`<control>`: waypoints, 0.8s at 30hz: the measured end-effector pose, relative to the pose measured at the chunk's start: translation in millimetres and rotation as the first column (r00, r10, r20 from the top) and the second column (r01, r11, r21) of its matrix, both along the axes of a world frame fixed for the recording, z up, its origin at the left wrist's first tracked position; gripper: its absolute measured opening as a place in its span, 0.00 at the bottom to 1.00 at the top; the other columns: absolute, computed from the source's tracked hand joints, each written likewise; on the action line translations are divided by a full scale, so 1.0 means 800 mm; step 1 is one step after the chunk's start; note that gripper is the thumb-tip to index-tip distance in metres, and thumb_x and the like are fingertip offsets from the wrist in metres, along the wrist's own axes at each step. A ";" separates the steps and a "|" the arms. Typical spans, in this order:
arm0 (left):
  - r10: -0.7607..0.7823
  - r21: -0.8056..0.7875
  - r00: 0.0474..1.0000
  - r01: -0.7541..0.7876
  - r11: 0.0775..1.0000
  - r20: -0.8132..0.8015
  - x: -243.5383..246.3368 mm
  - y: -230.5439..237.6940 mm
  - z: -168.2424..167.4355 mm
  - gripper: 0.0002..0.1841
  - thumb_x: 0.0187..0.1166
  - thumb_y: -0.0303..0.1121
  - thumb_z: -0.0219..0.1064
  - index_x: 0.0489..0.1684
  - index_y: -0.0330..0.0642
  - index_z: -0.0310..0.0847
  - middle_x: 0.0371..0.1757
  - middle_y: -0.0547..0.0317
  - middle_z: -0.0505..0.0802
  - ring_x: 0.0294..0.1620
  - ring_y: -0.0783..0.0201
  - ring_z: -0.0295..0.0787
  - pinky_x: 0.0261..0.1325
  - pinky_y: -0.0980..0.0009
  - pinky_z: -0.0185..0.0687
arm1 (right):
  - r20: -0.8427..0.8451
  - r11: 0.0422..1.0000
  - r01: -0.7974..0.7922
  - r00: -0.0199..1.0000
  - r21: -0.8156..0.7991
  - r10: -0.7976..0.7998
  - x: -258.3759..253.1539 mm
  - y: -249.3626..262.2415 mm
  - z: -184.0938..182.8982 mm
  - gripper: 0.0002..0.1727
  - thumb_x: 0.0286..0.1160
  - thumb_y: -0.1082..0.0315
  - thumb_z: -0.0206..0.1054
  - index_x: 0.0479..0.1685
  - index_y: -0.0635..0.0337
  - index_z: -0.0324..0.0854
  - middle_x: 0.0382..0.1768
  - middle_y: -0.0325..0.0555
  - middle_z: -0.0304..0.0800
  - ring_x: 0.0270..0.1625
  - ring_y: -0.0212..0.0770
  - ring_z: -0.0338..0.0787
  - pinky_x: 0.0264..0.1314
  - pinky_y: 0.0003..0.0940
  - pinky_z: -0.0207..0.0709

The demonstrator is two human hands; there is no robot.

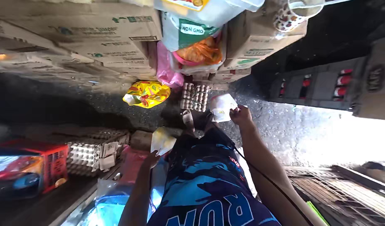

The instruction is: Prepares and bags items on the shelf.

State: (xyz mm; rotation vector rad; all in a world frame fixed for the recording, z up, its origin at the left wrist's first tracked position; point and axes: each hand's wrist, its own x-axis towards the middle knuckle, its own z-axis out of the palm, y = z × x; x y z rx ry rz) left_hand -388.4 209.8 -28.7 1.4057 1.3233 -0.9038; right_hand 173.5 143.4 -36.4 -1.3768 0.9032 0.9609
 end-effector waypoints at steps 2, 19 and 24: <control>0.055 0.041 0.998 -0.054 0.998 -0.009 -0.003 0.002 0.000 0.28 0.88 0.43 0.60 0.84 0.38 0.68 0.75 0.36 0.83 0.77 0.43 0.80 0.81 0.44 0.71 | -0.012 0.999 -0.053 0.999 0.008 0.053 -0.009 0.021 0.008 0.11 0.81 0.53 0.62 0.44 0.47 0.69 0.29 0.35 0.72 0.27 0.31 0.77 0.34 0.31 0.80; 0.159 0.153 0.987 -0.154 0.976 -0.021 -0.042 0.017 0.029 0.25 0.84 0.43 0.63 0.77 0.42 0.78 0.73 0.41 0.86 0.77 0.44 0.80 0.80 0.40 0.70 | -0.004 0.784 -0.618 0.785 0.056 0.619 -0.124 0.146 0.021 0.24 0.79 0.53 0.66 0.68 0.55 0.74 0.51 0.45 0.83 0.53 0.44 0.85 0.59 0.49 0.81; 0.188 0.082 0.981 -0.191 0.978 0.039 -0.058 0.026 -0.004 0.25 0.82 0.44 0.65 0.76 0.43 0.79 0.72 0.42 0.86 0.76 0.45 0.81 0.80 0.40 0.71 | 0.042 0.821 -0.531 0.844 0.208 0.535 -0.171 0.201 0.065 0.16 0.87 0.64 0.50 0.65 0.62 0.71 0.49 0.52 0.88 0.53 0.48 0.89 0.57 0.53 0.84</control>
